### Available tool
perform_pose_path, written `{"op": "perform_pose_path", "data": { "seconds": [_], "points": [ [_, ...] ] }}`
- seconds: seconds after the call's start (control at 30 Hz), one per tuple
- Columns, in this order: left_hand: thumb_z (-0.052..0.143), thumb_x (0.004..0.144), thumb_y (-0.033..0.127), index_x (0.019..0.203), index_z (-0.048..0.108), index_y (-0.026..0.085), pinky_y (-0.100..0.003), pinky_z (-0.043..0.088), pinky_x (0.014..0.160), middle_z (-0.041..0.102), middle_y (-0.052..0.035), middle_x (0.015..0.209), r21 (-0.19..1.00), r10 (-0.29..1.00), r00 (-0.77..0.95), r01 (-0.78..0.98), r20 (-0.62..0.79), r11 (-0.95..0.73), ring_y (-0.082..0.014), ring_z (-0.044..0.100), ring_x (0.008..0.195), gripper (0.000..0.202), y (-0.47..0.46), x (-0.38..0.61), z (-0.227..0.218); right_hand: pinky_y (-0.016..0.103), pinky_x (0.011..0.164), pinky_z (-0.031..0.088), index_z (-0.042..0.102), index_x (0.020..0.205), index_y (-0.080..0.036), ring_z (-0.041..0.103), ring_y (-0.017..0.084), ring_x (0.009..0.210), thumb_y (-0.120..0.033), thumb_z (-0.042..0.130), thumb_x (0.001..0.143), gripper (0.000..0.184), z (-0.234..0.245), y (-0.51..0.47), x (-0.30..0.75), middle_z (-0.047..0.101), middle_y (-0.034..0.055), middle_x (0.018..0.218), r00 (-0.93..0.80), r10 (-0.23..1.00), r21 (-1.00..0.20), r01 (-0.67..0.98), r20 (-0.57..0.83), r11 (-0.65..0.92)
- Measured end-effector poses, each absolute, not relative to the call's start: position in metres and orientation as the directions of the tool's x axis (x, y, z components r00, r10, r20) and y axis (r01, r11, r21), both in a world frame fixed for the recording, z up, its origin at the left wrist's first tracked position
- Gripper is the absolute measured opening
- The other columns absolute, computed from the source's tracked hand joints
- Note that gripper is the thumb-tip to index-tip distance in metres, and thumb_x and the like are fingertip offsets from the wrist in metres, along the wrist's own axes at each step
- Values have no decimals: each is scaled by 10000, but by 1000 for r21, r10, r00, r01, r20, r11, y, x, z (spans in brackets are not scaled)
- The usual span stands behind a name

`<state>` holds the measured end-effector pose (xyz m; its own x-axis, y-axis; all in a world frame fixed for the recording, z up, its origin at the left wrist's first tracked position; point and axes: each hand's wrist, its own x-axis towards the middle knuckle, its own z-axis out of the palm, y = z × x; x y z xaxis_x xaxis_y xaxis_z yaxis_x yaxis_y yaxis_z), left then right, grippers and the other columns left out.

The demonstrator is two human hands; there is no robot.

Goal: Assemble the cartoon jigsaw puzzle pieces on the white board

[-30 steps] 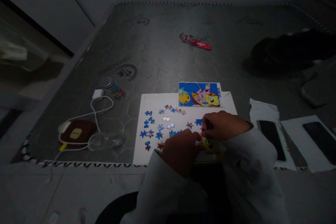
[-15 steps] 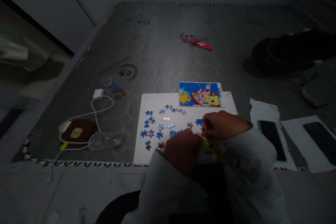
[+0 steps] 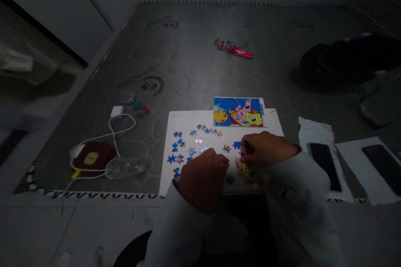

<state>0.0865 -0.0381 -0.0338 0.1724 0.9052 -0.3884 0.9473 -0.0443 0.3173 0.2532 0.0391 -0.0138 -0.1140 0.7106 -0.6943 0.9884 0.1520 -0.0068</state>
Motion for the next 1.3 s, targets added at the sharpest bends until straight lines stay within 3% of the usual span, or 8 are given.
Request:
{"op": "perform_pose_path", "data": {
  "seconds": [0.23, 0.7, 1.03, 1.3],
  "points": [
    [594, 983, 369, 994, 760, 347, -334, 464, 692, 705, 20, 1001, 328, 882, 195, 943, -430, -48, -226, 707, 916, 168, -41, 85, -27, 340, 646, 407, 706, 942, -274, 676, 243, 951, -376, 723, 821, 159, -13, 40, 254, 747, 44, 1020, -133, 706, -25, 987, -696, 161],
    [679, 926, 441, 1035, 762, 340, -407, 556, 751, 748, -2, 1028, 361, 879, 206, 932, -429, -42, -286, 730, 940, 170, -44, 82, -30, 333, 646, 398, 683, 888, -281, 667, 241, 942, -398, 711, 830, 133, -3, 33, 263, 743, 23, 999, -96, 744, -24, 994, -662, 107],
    [717, 889, 309, 1128, 707, 313, -425, 575, 802, 742, -11, 1102, 352, 814, 272, 932, -513, -89, -286, 736, 982, 238, -42, 83, -26, 347, 624, 392, 662, 865, -266, 658, 217, 801, -394, 647, 902, 134, -2, 27, 284, 726, 14, 888, -34, 777, 4, 999, -629, 47],
    [658, 917, 292, 1085, 732, 308, -439, 586, 769, 732, -15, 1083, 361, 802, 291, 927, -522, -102, -292, 741, 955, 184, -37, 84, -28, 351, 638, 397, 665, 872, -273, 658, 228, 829, -413, 639, 899, 145, -3, 26, 281, 731, 20, 920, -24, 782, 7, 999, -623, 37]
  ]
}}
